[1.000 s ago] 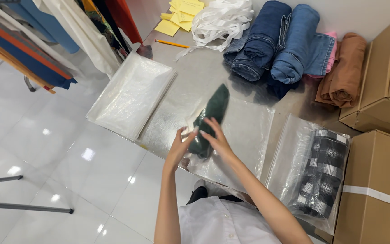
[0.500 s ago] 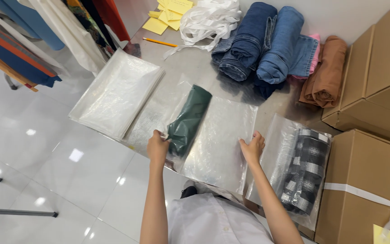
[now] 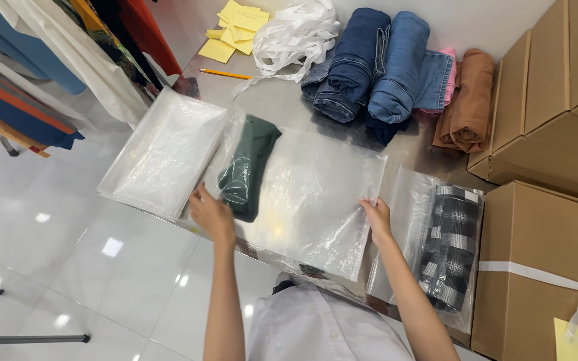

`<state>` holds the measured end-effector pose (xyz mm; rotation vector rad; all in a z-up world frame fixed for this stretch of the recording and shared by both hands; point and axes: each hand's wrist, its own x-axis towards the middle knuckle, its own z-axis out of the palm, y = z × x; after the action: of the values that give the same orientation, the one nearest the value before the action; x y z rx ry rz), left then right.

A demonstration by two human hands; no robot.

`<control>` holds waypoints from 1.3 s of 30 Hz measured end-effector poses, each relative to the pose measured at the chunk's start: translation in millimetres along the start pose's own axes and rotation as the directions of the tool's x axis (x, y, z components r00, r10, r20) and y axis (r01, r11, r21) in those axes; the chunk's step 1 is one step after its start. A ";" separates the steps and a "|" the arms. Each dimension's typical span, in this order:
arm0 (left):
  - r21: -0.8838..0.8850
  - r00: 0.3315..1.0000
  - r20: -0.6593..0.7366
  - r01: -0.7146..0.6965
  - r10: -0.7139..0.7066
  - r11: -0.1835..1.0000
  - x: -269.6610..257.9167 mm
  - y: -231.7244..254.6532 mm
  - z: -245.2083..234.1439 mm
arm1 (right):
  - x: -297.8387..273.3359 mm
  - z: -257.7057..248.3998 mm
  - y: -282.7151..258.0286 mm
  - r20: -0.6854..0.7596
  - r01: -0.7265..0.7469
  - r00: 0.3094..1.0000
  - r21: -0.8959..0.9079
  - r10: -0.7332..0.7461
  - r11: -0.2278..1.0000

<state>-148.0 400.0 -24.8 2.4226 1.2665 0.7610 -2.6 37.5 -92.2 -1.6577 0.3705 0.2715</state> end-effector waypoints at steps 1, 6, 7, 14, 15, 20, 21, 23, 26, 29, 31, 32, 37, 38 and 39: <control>0.003 1.000 -0.001 -0.001 0.001 1.000 -6.4 12.8 1.2 | -2.9 -0.9 -0.2 0.001 -0.002 1.000 0.002 0.002 1.000; -0.386 0.923 0.135 -0.285 0.359 0.878 -39.4 56.8 52.1 | -32.8 -7.2 -19.0 0.089 0.015 0.996 0.092 -0.023 0.996; -0.392 0.921 0.144 -0.284 0.363 0.875 -49.6 66.8 56.5 | -40.6 -9.3 -26.3 0.078 0.012 0.997 0.089 -0.019 0.996; -0.118 0.747 0.433 -0.507 0.504 0.854 -104.0 80.2 71.7 | -0.8 -22.9 -38.6 0.104 -0.124 0.989 0.178 0.107 0.976; -0.122 0.754 0.417 -0.506 0.507 0.854 -103.8 76.7 70.0 | 13.5 -22.6 -34.5 0.110 -0.142 0.987 0.242 0.118 0.960; -0.139 0.741 0.423 -0.515 0.521 0.846 -102.8 74.7 74.5 | 97.1 -18.0 -27.3 -0.010 -0.023 1.000 0.181 0.025 0.983; -0.137 0.740 0.434 -0.509 0.514 0.850 -103.2 74.6 75.0 | 112.2 -17.0 -28.3 -0.015 -0.005 1.000 0.149 0.007 0.989; -0.168 0.738 0.462 -0.471 0.492 0.866 -98.3 74.8 80.2 | 117.5 -15.9 -35.1 -0.051 0.066 0.997 0.098 -0.061 0.993; -0.342 0.717 0.505 -0.344 0.480 0.874 -76.1 103.6 78.0 | 80.6 -1.6 -72.7 -0.049 0.251 0.967 0.035 -0.249 0.967; -0.586 0.659 0.497 -0.225 0.564 0.778 -67.5 164.9 67.9 | 36.8 0.9 -97.3 0.046 0.443 0.896 -0.028 -0.442 0.896; -0.687 0.624 0.462 -0.198 0.630 0.699 -69.2 208.1 56.5 | 27.3 -5.9 -99.0 0.115 0.525 0.849 -0.080 -0.515 0.847; -0.744 0.563 0.395 -0.268 0.726 0.612 -71.4 226.6 48.6 | 28.5 -11.2 -95.4 0.151 0.584 0.812 -0.206 -0.564 0.785; -0.758 0.445 0.302 -0.423 0.843 0.496 -89.4 254.5 65.9 | 3.1 -26.1 -110.3 0.250 0.680 0.729 -0.374 -0.637 0.631; -0.757 0.496 0.286 -0.408 0.820 0.511 -92.3 253.8 65.1 | -1.4 -26.5 -114.9 0.295 0.685 0.727 -0.368 -0.620 0.629; -0.754 0.542 0.270 -0.395 0.796 0.524 -92.9 251.7 64.1 | -6.0 -24.1 -119.2 0.336 0.690 0.724 -0.359 -0.603 0.628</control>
<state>12.7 179.8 17.1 2.1964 -0.2006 0.3803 38.0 25.5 22.0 -2.1021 -0.5018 -0.0529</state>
